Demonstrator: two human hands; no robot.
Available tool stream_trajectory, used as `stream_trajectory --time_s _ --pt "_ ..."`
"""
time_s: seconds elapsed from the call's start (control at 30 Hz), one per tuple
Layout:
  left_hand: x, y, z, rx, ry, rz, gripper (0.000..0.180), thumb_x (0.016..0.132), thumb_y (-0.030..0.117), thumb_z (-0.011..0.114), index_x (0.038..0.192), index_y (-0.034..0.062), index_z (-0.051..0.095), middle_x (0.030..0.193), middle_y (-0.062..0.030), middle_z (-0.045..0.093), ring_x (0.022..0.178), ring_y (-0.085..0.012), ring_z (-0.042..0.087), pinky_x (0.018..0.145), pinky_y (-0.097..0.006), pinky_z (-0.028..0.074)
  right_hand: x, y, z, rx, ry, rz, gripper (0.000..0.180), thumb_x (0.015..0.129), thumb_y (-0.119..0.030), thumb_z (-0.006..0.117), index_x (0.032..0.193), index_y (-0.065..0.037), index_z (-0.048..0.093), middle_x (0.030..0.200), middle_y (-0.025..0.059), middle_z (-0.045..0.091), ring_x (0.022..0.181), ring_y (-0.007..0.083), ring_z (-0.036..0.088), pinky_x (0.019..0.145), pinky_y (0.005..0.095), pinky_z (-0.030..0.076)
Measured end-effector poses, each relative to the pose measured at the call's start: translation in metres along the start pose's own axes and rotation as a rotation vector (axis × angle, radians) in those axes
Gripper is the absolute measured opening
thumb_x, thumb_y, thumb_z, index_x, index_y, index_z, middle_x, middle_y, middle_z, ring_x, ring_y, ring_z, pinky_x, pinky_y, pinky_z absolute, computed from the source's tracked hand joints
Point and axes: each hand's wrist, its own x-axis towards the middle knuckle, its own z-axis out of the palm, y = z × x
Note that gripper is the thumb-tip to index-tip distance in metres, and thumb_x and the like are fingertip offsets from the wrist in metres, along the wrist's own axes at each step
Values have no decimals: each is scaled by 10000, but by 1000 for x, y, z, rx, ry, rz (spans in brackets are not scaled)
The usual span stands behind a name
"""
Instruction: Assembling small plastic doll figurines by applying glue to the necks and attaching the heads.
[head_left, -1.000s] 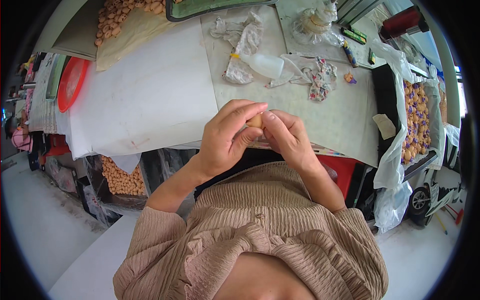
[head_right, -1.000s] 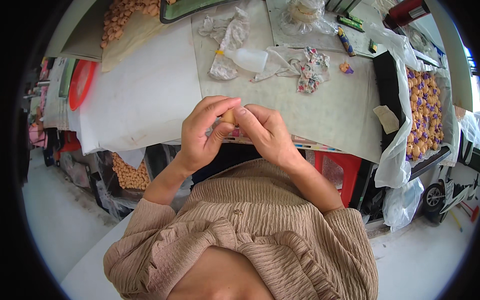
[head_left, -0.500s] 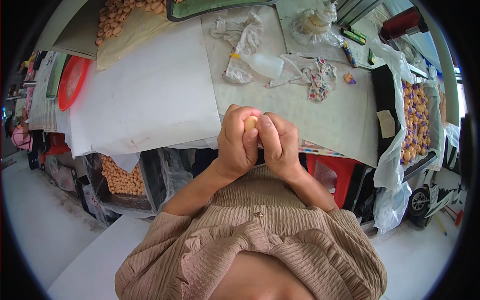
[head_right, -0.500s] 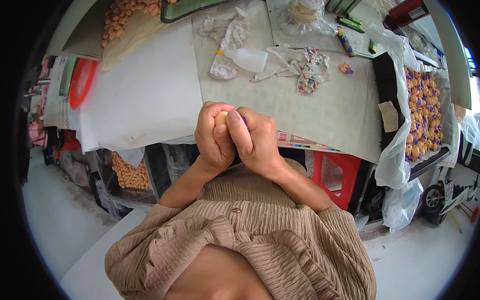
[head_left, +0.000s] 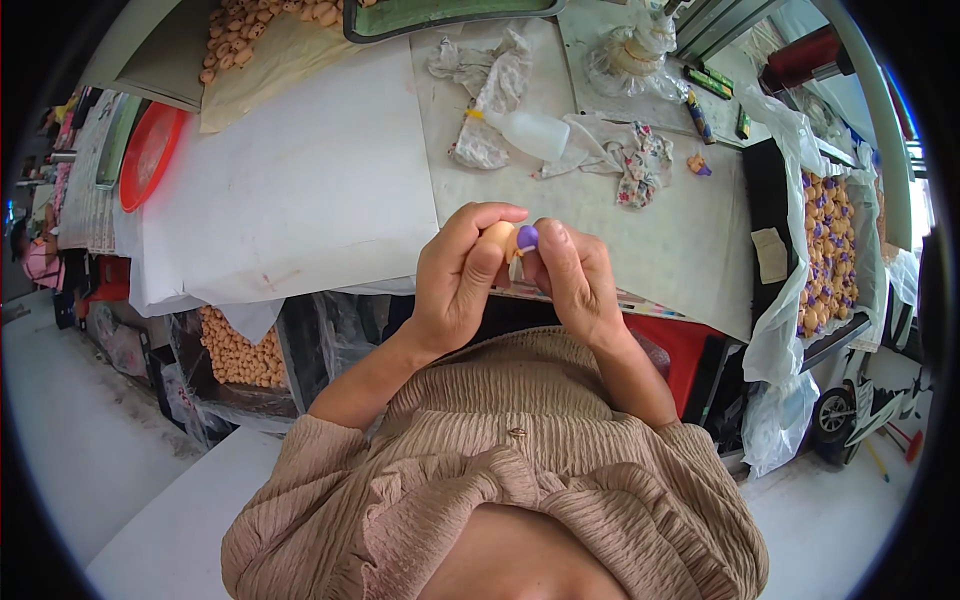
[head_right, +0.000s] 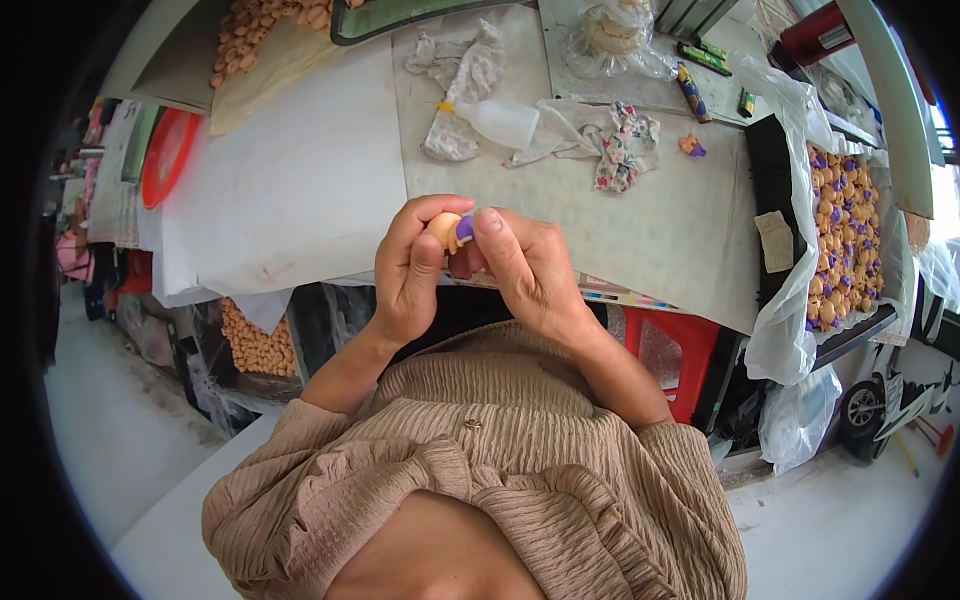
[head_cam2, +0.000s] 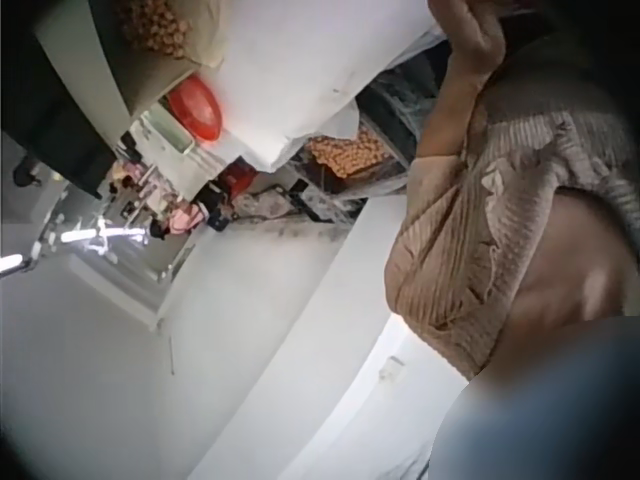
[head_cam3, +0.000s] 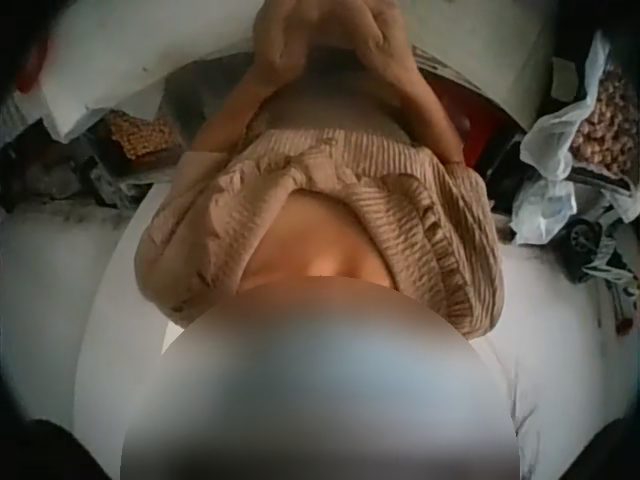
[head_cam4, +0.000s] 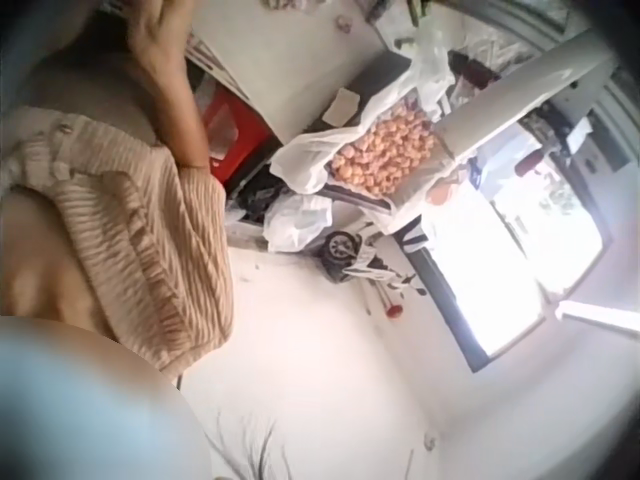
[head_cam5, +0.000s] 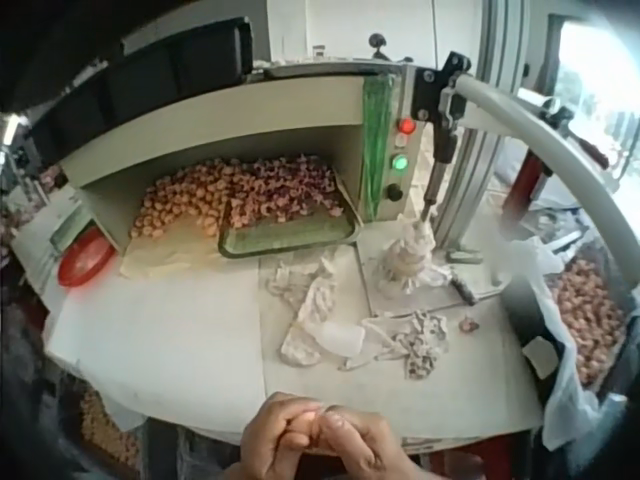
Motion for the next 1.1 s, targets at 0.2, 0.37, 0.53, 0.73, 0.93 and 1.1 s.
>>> stream_trajectory --time_s 0.2,0.37,0.53,0.73,0.93,1.1 --pt "2 2 -6 -351 -20 -388 475 1016 446 351 994 16 554 672 -10 521 527 -68 477 458 -197 412 3 7 -4 -218 83 -19 170 963 -177 573 957 -14 525 773 -12 524 669 53 457 597 205 388" --pt "4 4 -8 -407 -93 -517 507 1005 487 343 947 29 553 605 -11 501 488 -74 473 452 -205 425 4 17 -8 -72 85 -33 223 934 -147 621 1063 -2 511 836 -2 526 743 64 490 684 218 420" --pt "4 4 -9 -415 -67 -524 502 995 480 380 1023 11 556 718 -15 542 582 -74 524 484 -206 456 5 11 -12 -63 45 -35 307 923 -136 634 1172 9 529 851 -4 516 803 64 507 719 219 425" --pt "2 4 -14 -357 -113 -457 419 1003 379 449 1134 -10 531 807 -16 563 666 -58 547 595 -212 498 6 11 -13 -106 6 -8 283 928 -122 624 1169 11 557 869 0 541 813 60 518 732 210 431" --pt "3 8 -17 -399 -128 -494 294 979 210 540 1167 -16 523 956 -27 586 806 -78 585 717 -231 530 11 14 -11 -11 25 20 263 932 -123 619 1144 24 567 918 22 604 842 68 556 752 201 439" --pt "3 6 -26 -476 -37 -547 316 962 201 571 1190 -13 523 1001 -47 609 855 -107 616 763 -262 547 24 7 -16 -492 264 -178 169 902 -78 632 1055 -5 634 967 35 606 820 77 563 718 205 445"
